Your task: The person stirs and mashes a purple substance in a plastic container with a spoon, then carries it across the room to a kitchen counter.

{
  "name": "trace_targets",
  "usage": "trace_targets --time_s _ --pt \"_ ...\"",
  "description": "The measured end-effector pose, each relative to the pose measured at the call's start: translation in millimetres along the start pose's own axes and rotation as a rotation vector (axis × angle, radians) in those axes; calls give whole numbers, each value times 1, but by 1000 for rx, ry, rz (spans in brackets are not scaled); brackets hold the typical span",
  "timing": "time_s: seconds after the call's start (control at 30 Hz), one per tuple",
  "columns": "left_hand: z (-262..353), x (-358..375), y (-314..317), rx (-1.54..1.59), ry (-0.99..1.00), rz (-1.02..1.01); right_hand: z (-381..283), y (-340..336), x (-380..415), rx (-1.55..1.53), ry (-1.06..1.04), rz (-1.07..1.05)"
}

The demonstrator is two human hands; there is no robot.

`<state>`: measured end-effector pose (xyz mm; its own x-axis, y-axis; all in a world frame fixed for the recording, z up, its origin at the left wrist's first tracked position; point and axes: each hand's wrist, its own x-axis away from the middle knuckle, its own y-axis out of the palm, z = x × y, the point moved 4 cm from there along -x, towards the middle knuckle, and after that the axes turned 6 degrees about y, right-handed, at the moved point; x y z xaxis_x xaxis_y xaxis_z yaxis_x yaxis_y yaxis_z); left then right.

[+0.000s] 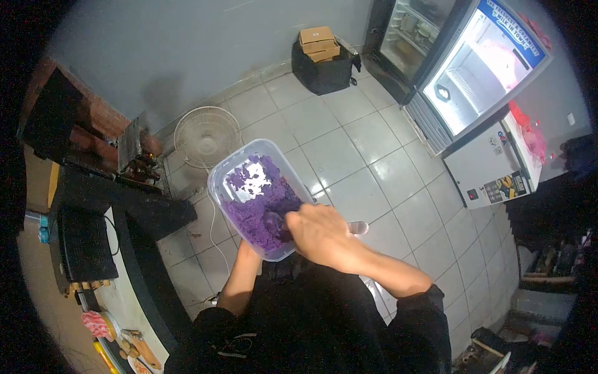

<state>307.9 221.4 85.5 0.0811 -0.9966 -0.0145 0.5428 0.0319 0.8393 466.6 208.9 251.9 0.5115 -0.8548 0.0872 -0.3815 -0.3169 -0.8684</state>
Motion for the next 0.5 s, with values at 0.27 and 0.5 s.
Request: trace_targets --time_s 0.27,0.5 --pt "-5 -1 -2 -65 -1 -5 -5 24 -20 -101 35 23" --pt "-16 1 -16 -173 2 -3 -13 25 -33 -78 -16 -2"
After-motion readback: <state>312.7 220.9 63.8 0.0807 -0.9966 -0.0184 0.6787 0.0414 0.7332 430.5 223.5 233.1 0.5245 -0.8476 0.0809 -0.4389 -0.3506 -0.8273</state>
